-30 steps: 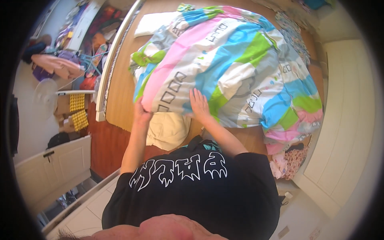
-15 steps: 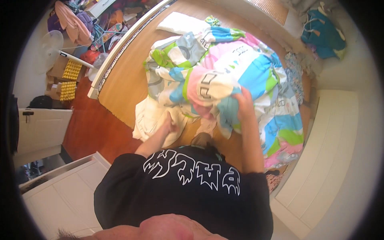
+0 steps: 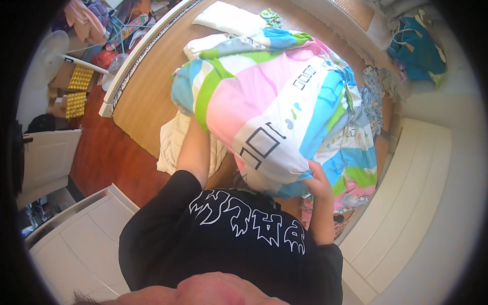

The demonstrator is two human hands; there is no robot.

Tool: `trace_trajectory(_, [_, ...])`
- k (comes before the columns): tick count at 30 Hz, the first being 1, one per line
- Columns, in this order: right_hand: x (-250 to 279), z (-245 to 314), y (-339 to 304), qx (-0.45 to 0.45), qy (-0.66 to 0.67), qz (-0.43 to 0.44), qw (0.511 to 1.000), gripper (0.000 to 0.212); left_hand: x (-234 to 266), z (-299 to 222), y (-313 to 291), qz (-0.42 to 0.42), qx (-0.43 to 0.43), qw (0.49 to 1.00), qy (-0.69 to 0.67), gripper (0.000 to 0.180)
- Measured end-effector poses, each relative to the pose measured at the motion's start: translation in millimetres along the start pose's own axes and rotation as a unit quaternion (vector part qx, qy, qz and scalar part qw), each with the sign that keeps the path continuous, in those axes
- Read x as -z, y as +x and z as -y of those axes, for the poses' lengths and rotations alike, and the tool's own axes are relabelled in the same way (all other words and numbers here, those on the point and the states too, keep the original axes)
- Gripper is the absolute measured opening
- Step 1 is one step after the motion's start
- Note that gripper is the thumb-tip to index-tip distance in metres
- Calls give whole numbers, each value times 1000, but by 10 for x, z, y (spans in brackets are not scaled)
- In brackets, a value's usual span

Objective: The person folds a patterned duvet cover on a bed, smoothing it out and aligning the edges by hand before folding it into a smaller rectangular shape.

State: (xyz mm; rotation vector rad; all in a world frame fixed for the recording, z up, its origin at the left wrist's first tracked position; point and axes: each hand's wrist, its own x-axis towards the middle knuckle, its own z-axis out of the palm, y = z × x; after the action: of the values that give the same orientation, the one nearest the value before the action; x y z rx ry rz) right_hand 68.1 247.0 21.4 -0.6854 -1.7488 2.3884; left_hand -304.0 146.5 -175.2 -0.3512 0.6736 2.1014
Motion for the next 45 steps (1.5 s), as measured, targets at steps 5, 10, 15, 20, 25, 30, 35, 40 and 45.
trace_trajectory(5, [144,-285,209,-51,-51,-37,997,41,200,-1143,-457,19,-110,991,69,41])
trace_trajectory(10, [-136,-1046,676,-98,-344,172,918,39,1728,-2144,-1479,-301,-251,914,107,33])
trace_trajectory(15, [-306,-801,795,-8,-394,237,888,45,587,-2929,-2094,-311,-447,778,315,28])
trace_trajectory(20, [89,-218,1342,70,-418,136,895,52,-368,-3585,-1569,-350,-500,597,521,41])
trace_trajectory(25, [-17,-340,1602,305,-593,-275,693,40,233,-2820,-773,-219,-498,386,745,83])
trace_trajectory(30, [-4,-1721,943,34,-474,-171,863,23,1820,-1534,-1318,-3,-308,353,883,71])
trace_trajectory(35, [295,-3022,116,-227,-157,-116,954,18,2915,-829,-2005,-73,151,482,860,75])
trace_trajectory(40, [311,-3178,28,-329,39,-204,921,16,2906,-354,-1792,-154,209,583,770,76])
trace_trajectory(45, [547,-3342,35,-358,73,-220,905,30,2126,182,-1158,-229,226,756,570,84])
